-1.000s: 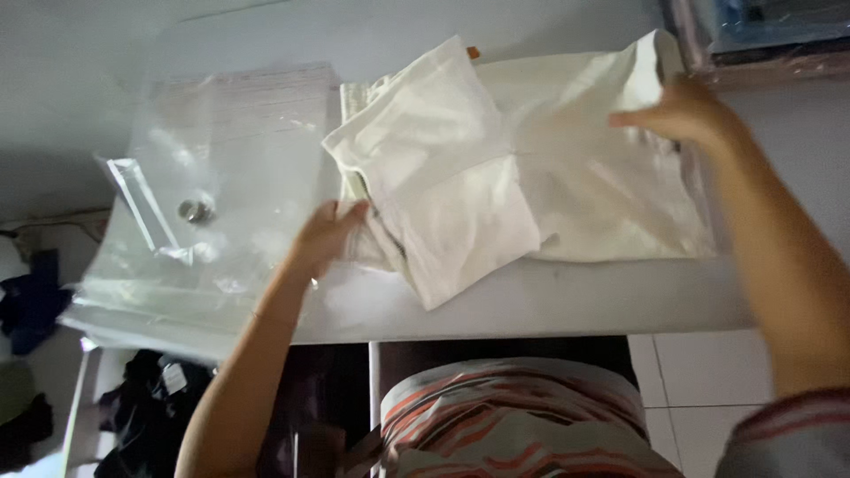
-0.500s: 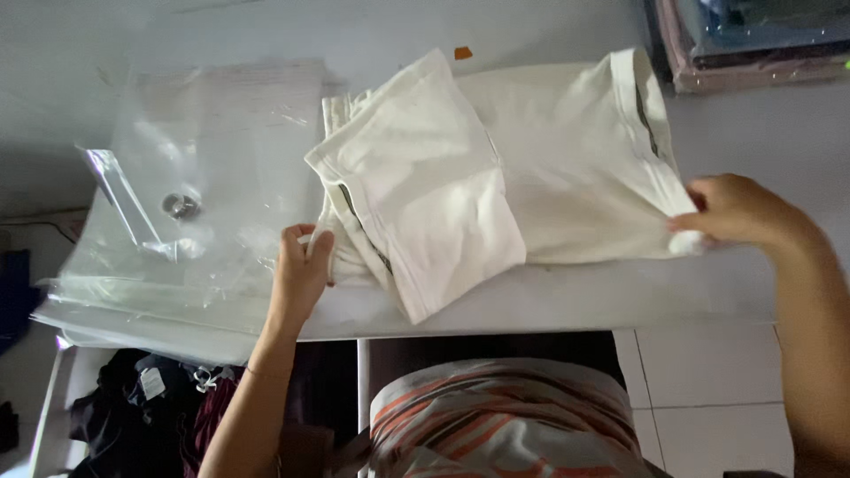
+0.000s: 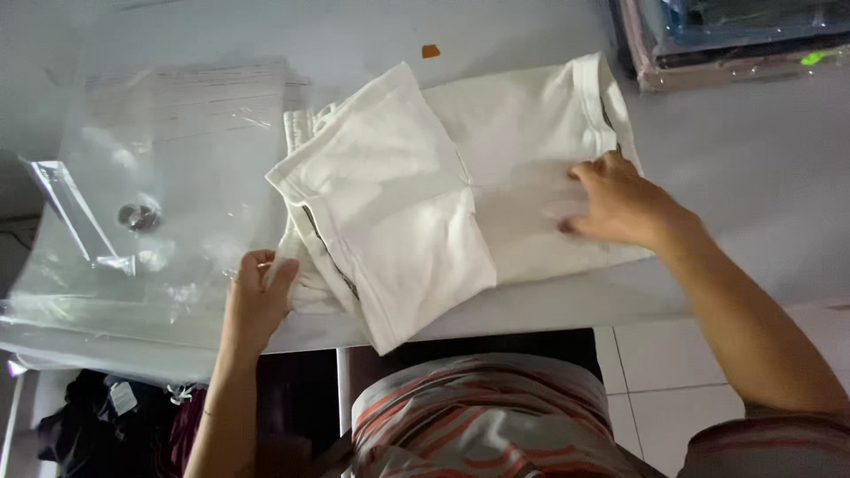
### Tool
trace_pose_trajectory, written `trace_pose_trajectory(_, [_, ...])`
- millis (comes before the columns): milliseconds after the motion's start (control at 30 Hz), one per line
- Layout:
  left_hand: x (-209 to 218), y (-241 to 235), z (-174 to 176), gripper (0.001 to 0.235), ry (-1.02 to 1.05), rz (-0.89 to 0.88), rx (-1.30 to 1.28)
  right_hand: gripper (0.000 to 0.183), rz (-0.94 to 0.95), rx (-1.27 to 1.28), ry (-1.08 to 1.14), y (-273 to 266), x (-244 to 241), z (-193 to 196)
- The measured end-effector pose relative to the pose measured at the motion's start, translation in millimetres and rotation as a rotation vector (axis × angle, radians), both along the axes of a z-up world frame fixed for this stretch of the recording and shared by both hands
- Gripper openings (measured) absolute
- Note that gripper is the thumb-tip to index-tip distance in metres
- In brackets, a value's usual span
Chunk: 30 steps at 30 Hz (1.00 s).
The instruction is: The person takes a pair of white shorts from a bin, folds them on a table, and slides them into a plastic shipping bag.
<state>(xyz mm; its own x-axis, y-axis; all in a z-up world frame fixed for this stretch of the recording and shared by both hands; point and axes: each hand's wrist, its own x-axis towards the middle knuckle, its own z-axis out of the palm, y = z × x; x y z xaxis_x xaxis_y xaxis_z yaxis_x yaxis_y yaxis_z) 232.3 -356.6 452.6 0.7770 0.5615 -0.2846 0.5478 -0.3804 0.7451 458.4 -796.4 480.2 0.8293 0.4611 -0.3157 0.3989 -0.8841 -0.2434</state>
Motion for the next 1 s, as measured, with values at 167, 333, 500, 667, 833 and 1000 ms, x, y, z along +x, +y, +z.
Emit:
trace_pose_trajectory(167, [10.1, -17.1, 28.3, 0.041, 0.208, 0.073, 0.044, 0.116, -0.055, -0.319, 0.255, -24.7, 3.9, 18.2])
trace_pose_trajectory(333, [9.9, -27.9, 47.5, 0.050, 0.288, 0.022, 0.103, 0.104, -0.048, -0.397, 0.311, -39.5, 20.3, 17.6])
trace_pose_trajectory(500, [-3.4, -28.6, 22.9, 0.054, 0.055, -0.179, 0.662, 0.062, 0.313, 0.174, -0.148, -4.4, 76.2, -31.7])
trace_pose_trajectory(667, [11.6, -50.7, 19.2, 0.065, 0.138, -0.337, 0.462, 0.076, 0.315, 0.114, -0.138, 91.6, 83.0, -50.6])
trace_pose_trajectory(833, [7.7, -58.8, 47.5, 0.065, 0.179, -0.226, 0.160, 0.087, -0.003, -0.041, -0.129, 56.7, 124.7, -57.7])
trace_pose_trajectory(1000, [15.1, -73.2, 25.9, 0.098, 0.104, -0.177, 0.062, 0.090, -0.094, -0.079, -0.107, 53.6, 127.7, -39.9])
